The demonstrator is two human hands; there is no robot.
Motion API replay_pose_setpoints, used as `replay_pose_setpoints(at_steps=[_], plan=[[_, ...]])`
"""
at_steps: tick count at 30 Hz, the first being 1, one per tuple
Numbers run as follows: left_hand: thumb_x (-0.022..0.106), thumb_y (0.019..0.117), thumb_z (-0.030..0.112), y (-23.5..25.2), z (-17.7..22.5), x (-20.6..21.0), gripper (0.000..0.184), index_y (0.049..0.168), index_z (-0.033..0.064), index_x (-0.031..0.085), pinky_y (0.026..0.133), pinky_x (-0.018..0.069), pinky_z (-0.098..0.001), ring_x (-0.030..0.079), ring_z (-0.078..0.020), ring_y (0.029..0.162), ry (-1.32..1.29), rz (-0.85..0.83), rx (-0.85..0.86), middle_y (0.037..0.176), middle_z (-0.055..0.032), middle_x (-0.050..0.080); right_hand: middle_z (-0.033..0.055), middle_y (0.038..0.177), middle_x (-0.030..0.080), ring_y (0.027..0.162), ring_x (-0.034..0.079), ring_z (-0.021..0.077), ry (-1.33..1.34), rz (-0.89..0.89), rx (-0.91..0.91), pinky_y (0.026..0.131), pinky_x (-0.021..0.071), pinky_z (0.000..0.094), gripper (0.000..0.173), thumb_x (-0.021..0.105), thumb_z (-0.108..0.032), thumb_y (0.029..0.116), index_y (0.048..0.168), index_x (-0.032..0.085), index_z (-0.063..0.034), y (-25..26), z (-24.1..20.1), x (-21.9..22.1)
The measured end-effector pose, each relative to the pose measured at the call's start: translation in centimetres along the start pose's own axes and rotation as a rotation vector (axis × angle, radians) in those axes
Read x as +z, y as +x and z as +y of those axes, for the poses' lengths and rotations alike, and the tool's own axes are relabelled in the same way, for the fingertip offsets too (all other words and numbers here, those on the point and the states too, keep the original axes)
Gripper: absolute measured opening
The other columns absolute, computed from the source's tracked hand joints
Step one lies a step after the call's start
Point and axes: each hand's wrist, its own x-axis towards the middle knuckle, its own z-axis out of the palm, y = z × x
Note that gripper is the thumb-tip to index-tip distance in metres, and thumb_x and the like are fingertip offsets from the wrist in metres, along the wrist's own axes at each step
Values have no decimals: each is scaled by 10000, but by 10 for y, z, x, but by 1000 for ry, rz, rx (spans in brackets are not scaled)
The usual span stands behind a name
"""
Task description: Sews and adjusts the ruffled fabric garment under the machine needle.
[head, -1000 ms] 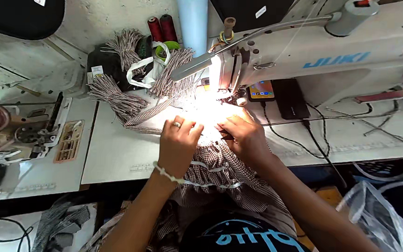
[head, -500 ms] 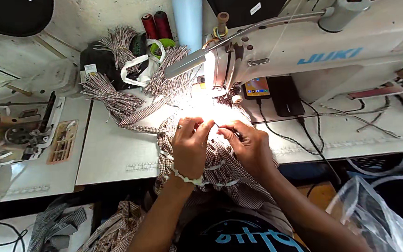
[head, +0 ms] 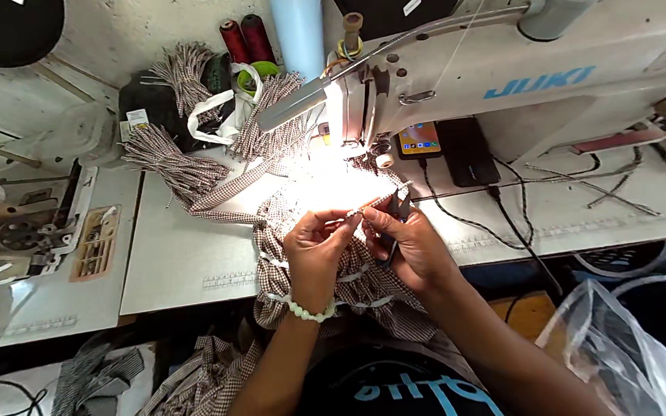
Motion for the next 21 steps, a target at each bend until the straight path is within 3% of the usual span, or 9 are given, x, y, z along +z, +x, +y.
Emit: replay_pose_setpoints(at_steps=[5, 7, 10, 12, 14, 17, 19, 21], plan=[[733, 805, -143, 2, 4, 0, 175, 880, 13, 716, 703, 615, -248, 715, -89, 712, -94, 0, -123, 778, -45, 742, 85, 710, 671, 490, 536, 42, -72, 35, -106, 450, 456, 155, 100, 652, 80, 921, 896, 703, -3, -2, 5, 0], [723, 809, -155, 4, 8, 2, 185, 887, 10, 690, 719, 631, -271, 728, -116, 714, -115, -2, -185, 778, -56, 738, 23, 706, 677, 496, 550, 15, -212, 54, -281, 455, 468, 138, 107, 684, 48, 904, 905, 729, -49, -3, 9, -3], [697, 812, -186, 7, 15, 5, 275, 1004, -1, 629, 710, 635, -271, 721, -122, 708, -139, -33, -290, 815, -53, 717, -75, 862, 728, 591, 595, -37, -453, 24, -671, 519, 502, 116, 97, 700, -40, 931, 985, 735, -112, 0, 13, -14], [675, 823, -197, 10, 17, 6, 348, 1109, -12, 606, 703, 629, -263, 717, -114, 708, -146, -83, -340, 841, -53, 722, -64, 978, 759, 683, 639, -48, -589, 4, -876, 576, 523, 108, 68, 702, -64, 943, 990, 701, -113, 2, 8, -17], [668, 826, -202, 14, 20, 5, 366, 1141, -22, 617, 695, 627, -264, 719, -123, 701, -153, -130, -395, 837, -64, 731, -58, 1002, 757, 761, 662, -52, -717, -25, -1009, 638, 537, 98, 78, 701, -88, 955, 1022, 666, -105, 4, -1, -18], [653, 843, -199, 24, 27, -2, 337, 1129, -23, 628, 700, 633, -271, 727, -131, 702, -140, -244, -464, 833, -66, 731, 3, 999, 719, 840, 655, -23, -841, -198, -1101, 714, 545, 107, 75, 688, -70, 961, 1028, 705, -39, 10, -16, -24], [668, 831, -200, 33, 32, -9, 335, 1109, -14, 640, 687, 627, -253, 715, -108, 693, -53, -314, -452, 811, -44, 720, 25, 1000, 674, 922, 649, 7, -985, -376, -1120, 796, 549, 124, 63, 664, -72, 978, 1000, 716, -43, 13, -30, -30], [704, 811, -195, 40, 37, -16, 340, 1089, -7, 650, 679, 617, -230, 703, -83, 685, 64, -394, -395, 804, -33, 719, 38, 968, 672, 883, 640, 40, -1195, -450, -1131, 759, 534, 142, 94, 651, -68, 968, 956, 744, -65, 14, -41, -33]])
